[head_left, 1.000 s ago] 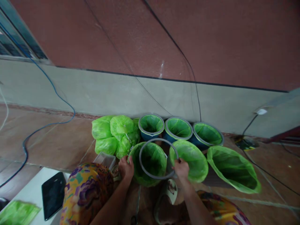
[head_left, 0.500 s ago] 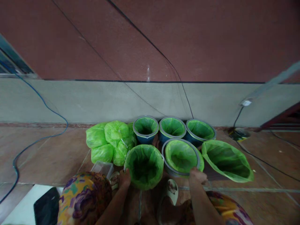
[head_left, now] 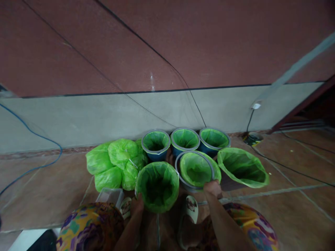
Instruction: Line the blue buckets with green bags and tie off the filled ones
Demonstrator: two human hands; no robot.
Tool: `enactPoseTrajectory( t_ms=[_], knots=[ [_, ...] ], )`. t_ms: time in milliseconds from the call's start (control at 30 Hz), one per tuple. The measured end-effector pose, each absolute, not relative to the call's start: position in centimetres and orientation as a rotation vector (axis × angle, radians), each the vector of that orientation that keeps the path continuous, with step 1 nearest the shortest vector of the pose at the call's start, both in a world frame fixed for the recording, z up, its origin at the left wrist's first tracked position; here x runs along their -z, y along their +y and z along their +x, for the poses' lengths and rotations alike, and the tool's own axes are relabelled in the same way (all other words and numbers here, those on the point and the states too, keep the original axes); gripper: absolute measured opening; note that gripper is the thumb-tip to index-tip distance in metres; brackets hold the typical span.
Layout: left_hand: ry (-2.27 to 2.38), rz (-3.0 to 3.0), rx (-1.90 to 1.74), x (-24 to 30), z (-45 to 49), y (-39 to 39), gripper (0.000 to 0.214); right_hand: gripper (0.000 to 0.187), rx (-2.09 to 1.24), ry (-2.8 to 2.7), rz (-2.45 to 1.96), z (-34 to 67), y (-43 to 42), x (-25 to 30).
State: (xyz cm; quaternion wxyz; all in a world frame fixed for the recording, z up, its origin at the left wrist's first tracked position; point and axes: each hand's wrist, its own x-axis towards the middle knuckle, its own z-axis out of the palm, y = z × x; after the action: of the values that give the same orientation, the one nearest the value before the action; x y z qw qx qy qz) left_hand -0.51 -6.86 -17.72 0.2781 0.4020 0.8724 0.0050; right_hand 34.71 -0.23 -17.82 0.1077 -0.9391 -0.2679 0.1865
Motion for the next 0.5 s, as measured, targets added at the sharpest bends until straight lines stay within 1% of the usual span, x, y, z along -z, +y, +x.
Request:
enactPoseTrajectory(
  t_ms=[100,233,367,433,500],
  knots=[
    [2.322,0.944,-0.045,17.5,-0.5,-6.5,0.071,0.032,-0.587,-0.768,-2.763,35.3,0.1,17.4],
    [2.280,0.914,-0.081,18.1,-0.6,-6.5,0.069,0.034,-0.580,-0.749,-2.775,35.6,0.2,17.0],
    [2.397,0.953,-0.138,18.4,-1.0,-6.6,0.058,0.034,-0.570,-0.705,-2.809,36.0,-0.2,16.9],
    [2.546,1.037,-0.310,17.8,-0.9,-6.0,0.051,0.034,-0.571,-0.679,-2.822,36.3,-0.3,16.8],
    [2.579,1.254,-0.589,16.5,0.1,-4.7,0.048,0.035,-0.578,-0.655,-2.823,36.6,-0.3,16.9]
  ],
)
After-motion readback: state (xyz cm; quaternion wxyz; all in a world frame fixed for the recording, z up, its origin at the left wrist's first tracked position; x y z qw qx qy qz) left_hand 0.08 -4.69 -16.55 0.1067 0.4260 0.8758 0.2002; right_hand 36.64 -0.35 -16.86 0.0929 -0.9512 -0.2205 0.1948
